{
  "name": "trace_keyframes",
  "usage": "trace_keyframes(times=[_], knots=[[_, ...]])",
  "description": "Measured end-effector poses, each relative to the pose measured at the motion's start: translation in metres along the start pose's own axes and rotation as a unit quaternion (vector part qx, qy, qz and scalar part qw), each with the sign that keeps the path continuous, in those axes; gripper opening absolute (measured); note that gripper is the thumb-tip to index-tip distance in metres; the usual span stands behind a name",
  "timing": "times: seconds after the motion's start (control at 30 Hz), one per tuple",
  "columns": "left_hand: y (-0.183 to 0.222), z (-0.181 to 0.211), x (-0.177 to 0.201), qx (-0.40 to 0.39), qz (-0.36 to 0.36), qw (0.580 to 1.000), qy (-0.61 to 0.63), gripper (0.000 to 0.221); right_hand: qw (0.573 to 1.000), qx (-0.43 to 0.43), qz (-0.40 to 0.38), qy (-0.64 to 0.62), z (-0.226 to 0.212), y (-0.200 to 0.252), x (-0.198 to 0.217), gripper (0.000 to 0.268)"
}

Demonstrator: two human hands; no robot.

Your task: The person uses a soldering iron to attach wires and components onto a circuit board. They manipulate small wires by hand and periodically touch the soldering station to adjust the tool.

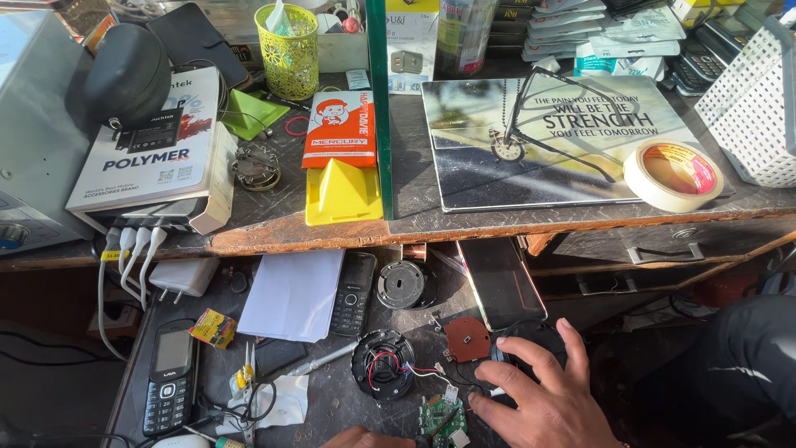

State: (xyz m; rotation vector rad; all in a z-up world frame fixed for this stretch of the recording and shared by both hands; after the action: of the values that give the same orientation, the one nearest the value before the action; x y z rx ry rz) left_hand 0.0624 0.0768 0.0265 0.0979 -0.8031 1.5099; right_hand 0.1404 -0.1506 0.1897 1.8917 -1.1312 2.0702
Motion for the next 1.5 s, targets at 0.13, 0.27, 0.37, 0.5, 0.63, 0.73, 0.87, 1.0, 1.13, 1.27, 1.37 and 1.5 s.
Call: trace_keyframes(times=[0.13, 0.27, 0.37, 0.5, 0.63, 0.73, 0.87, 1.0, 1.13, 1.27, 1.37, 1.5], knots=[[0.002, -0.001, -0.002, 0.002, 0.003, 1.0, -0.006, 0.015, 1.0, 0.006, 0.02, -0.007, 0.001, 0.004, -0.001, 0.015], [0.001, 0.0, -0.002, 0.002, 0.007, 1.0, -0.012, 0.015, 1.0, 0.003, 0.016, -0.01, 0.003, 0.005, -0.003, 0.014], [0.0, 0.001, -0.002, 0.003, 0.007, 1.0, -0.014, 0.016, 1.0, 0.0, -0.017, 0.001, 0.005, 0.006, -0.009, 0.015], [-0.001, 0.002, -0.003, 0.004, 0.007, 1.0, -0.016, 0.016, 1.0, 0.013, 0.008, -0.016, 0.004, 0.01, -0.009, 0.017], [-0.003, 0.003, -0.005, 0.006, 0.007, 1.0, -0.018, 0.017, 1.0, 0.02, -0.006, -0.013, 0.006, 0.013, -0.014, 0.018], [-0.003, 0.004, -0.003, 0.013, 0.004, 1.0, -0.017, 0.018, 1.0, 0.017, -0.006, -0.013, 0.006, 0.014, -0.014, 0.019], [-0.007, 0.006, -0.001, 0.02, 0.0, 1.0, -0.014, 0.016, 1.0, 0.015, -0.011, -0.013, 0.005, 0.013, -0.014, 0.021], [-0.013, 0.011, 0.005, 0.03, -0.005, 0.999, -0.01, 0.016, 1.0, 0.018, -0.01, -0.014, 0.004, 0.011, -0.012, 0.021], [-0.021, 0.021, 0.014, 0.055, -0.012, 0.998, -0.001, 0.016, 1.0, 0.018, -0.012, -0.013, 0.004, 0.011, -0.011, 0.02], [-0.035, 0.03, 0.025, 0.1, -0.023, 0.994, 0.026, 0.017, 1.0, 0.014, -0.013, -0.018, 0.003, 0.011, -0.011, 0.018], [-0.045, 0.04, 0.033, 0.121, -0.026, 0.992, 0.04, 0.019, 1.0, 0.015, -0.014, -0.017, 0.003, 0.011, -0.011, 0.017], [-0.054, 0.052, 0.036, 0.123, -0.025, 0.991, 0.039, 0.02, 1.0, 0.011, -0.008, -0.027, 0.002, 0.01, -0.011, 0.018]])
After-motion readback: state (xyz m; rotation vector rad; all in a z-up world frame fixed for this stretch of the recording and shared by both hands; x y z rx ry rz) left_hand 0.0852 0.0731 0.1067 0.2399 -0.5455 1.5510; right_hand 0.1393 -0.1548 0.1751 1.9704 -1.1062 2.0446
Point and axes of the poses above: each hand's wrist, its own y-axis away from the middle knuckle, its own x-axis out of the back of the hand, z = x × y, the point moved 6 cm from there along -y, towards the middle knuckle
